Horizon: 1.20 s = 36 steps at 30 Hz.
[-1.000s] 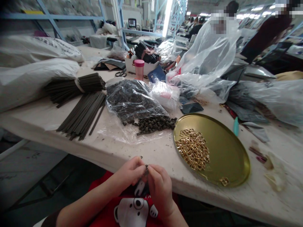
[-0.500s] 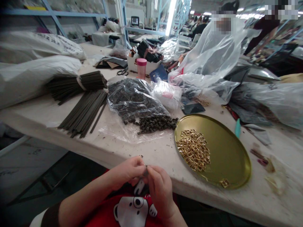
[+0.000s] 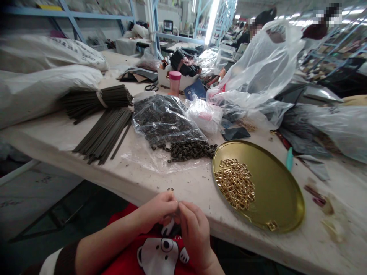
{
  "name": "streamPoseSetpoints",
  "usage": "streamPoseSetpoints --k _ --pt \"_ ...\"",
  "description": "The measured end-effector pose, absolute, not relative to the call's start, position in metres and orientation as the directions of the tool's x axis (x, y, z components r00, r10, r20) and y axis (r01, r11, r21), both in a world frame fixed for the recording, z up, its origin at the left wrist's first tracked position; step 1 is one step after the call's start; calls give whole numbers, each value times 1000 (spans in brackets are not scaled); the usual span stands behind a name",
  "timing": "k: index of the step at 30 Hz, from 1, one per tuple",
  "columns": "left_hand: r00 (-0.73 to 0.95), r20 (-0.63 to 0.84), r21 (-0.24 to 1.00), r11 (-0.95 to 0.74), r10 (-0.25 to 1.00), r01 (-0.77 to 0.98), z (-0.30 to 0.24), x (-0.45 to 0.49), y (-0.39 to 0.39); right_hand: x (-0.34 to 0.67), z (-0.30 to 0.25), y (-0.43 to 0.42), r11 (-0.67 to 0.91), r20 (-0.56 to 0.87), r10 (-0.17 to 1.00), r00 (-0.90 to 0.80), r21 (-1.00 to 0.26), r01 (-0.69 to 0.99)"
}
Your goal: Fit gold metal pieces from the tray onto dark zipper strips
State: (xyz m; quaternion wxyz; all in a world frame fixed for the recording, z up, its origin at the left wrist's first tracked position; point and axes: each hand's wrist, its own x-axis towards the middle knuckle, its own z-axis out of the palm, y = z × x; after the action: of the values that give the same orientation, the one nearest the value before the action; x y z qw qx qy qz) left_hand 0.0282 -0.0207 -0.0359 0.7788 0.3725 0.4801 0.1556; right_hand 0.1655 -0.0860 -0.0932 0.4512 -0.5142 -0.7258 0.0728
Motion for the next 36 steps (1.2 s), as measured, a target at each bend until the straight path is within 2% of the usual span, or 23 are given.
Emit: streamPoseSetpoints --k 5,9,17,23,29,33,36 --pt "435 -618 755 648 655 99 -40 26 -21 159 -83 -84 360 419 907 -31 -737 572" --pt "432 -584 793 598 687 121 -41 24 -24 157 -82 -83 283 360 931 60 -816 505" --pt "457 -564 806 580 688 120 -38 21 -30 155 -83 -81 227 340 926 165 -849 478" --pt "482 -490 869 453 726 201 -32 20 -31 153 -85 -83 196 319 922 218 -872 449" --pt "500 -405 913 309 766 266 -33 18 -32 156 -80 -84 266 408 900 154 -794 547" --pt "488 -414 908 308 769 285 -33 17 -32 157 -76 -85 367 502 864 30 -671 644" --pt "491 -423 903 312 762 294 -33 17 -31 157 -78 -86 385 538 843 2 -605 697"
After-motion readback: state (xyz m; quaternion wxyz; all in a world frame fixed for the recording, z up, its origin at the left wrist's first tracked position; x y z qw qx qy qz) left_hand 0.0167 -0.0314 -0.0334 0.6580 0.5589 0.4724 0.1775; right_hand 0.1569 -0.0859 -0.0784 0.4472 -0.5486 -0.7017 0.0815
